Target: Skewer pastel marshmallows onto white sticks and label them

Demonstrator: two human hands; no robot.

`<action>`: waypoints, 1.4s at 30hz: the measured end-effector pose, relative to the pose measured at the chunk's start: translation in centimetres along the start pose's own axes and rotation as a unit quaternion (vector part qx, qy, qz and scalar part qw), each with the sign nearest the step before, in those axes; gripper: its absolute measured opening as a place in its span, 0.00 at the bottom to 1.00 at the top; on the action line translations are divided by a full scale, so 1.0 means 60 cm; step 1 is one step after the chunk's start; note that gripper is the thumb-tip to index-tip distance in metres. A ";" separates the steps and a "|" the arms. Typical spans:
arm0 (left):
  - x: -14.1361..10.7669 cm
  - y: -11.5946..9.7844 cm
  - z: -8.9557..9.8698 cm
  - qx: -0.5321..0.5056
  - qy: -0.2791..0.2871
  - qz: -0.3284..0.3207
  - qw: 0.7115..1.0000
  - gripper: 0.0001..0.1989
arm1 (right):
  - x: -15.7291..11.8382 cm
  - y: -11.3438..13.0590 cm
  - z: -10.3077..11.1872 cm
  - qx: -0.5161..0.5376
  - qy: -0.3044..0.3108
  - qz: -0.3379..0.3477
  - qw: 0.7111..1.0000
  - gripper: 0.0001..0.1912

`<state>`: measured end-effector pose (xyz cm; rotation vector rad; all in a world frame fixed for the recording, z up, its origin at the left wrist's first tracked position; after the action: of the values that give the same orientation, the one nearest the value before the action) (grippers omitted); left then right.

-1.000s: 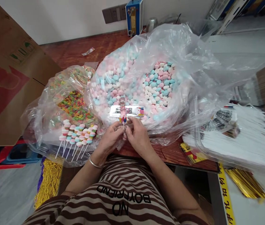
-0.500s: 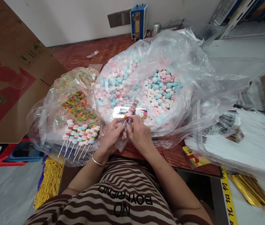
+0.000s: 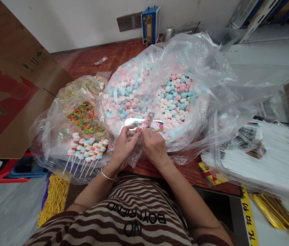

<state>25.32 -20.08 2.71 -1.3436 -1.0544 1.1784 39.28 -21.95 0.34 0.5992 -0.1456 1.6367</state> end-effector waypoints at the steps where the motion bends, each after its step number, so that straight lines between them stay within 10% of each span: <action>1: 0.003 -0.006 0.001 0.032 0.003 -0.031 0.999 0.18 | 0.002 -0.003 0.003 0.018 0.002 0.006 1.000 0.12; 5: 0.016 -0.027 0.002 0.088 0.085 -0.064 0.990 0.16 | 0.009 -0.016 0.010 0.121 0.006 -0.004 0.993 0.07; 12: 0.029 -0.039 0.006 -0.025 0.142 0.122 0.982 0.09 | 0.010 -0.035 0.024 0.220 0.030 -0.034 0.975 0.04; 25: 0.001 -0.035 -0.019 0.199 0.065 -0.131 0.969 0.05 | 0.008 -0.018 0.038 0.222 0.038 -0.119 0.967 0.12; 42: -0.018 0.001 -0.037 0.089 0.013 -0.165 0.982 0.05 | 0.020 0.001 0.035 0.073 0.035 -0.114 0.990 0.08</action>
<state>27.34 -21.45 2.78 -0.9967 -1.0783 0.9788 39.81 -21.77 2.71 0.6442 0.0920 1.4512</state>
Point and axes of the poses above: each hand's wrist, its own x-axis towards the middle knuckle, its own z-axis out of the back of the hand, y = z × x, the point moved 1 cm from there along x, towards the middle knuckle, and after that the axes turned 15 degrees about -x, right-handed, at the moved point
